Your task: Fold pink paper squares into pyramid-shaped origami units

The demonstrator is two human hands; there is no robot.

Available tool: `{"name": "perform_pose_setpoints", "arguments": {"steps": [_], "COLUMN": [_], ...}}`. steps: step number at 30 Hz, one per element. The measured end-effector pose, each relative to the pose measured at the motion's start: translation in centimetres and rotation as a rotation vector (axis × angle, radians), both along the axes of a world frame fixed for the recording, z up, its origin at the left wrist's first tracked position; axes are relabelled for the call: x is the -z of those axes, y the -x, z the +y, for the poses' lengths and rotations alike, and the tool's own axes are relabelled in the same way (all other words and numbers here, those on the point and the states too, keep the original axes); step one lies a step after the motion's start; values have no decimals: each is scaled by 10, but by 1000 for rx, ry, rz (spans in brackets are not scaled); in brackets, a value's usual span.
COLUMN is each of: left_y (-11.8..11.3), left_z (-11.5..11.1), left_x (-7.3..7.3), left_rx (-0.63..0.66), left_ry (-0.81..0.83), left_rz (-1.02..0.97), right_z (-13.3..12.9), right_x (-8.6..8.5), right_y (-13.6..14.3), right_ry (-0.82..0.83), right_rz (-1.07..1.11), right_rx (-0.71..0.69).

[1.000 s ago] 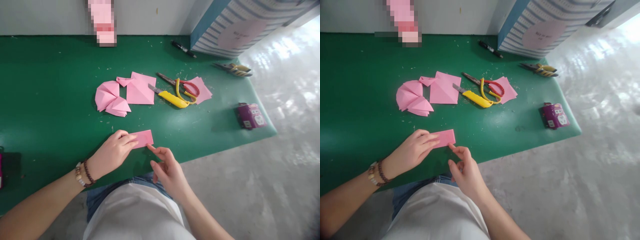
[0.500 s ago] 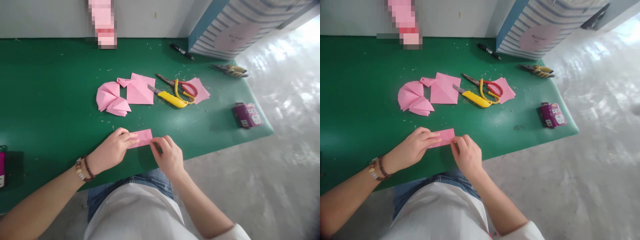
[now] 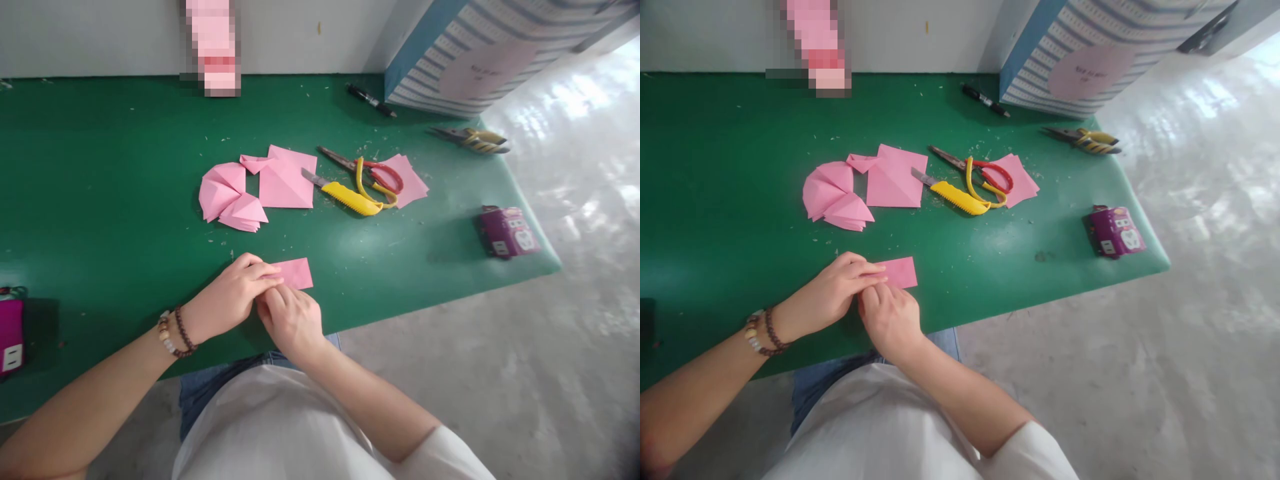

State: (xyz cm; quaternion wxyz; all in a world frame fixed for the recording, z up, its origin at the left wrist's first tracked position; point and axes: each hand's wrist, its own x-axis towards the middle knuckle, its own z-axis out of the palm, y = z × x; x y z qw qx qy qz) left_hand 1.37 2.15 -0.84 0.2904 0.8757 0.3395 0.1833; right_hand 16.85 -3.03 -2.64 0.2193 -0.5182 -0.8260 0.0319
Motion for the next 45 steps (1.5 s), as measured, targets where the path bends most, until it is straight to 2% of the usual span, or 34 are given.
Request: {"name": "perform_pose_setpoints", "arguments": {"steps": [3,6,8,10,13,16,19,22,24,27,30,34,37,41,45], "left_y": [1,2,3,3,3,3,2,1,1,2,4,7,6,6,6], "left_z": [0,-1,-2,-2,-2,-1,-2,-6,-9,-12,-13,-12,-12,-12,-13], "left_x": [0,2,3,4,4,3,1,-2,-3,-6,-9,-12,-12,-9,-7], "left_rx": [5,12,30,43,38,21,-40,-128,-166,-175,-164,-128,-94,-29,33], "left_ry": [-8,-32,-68,-110,-157,-198,-254,-297,-327,-427,-515,-583,-639,-567,-479], "left_rz": [1,11,23,33,30,8,8,34,44,35,-1,-60,-5,148,154], "right_z": [-2,2,9,18,26,26,22,16,12,5,-2,-6,-3,3,4], "right_x": [-5,-17,-23,-24,-17,-11,-14,-20,-22,-20,-16,-12,-12,-13,-11], "right_y": [5,-16,-41,-64,-81,-77,-68,-63,-62,-62,-64,-68,-70,-76,-84], "right_ry": [11,63,133,132,188,225,216,117,14,-122,-185,-232,-232,-191,-160], "right_rz": [54,144,274,255,197,252,354,449,479,409,285,199,116,23,-30], "right_rx": [-43,-76,77,252,259,244,252,204,124,-1,-54,-78,-41,-47,-88]}}
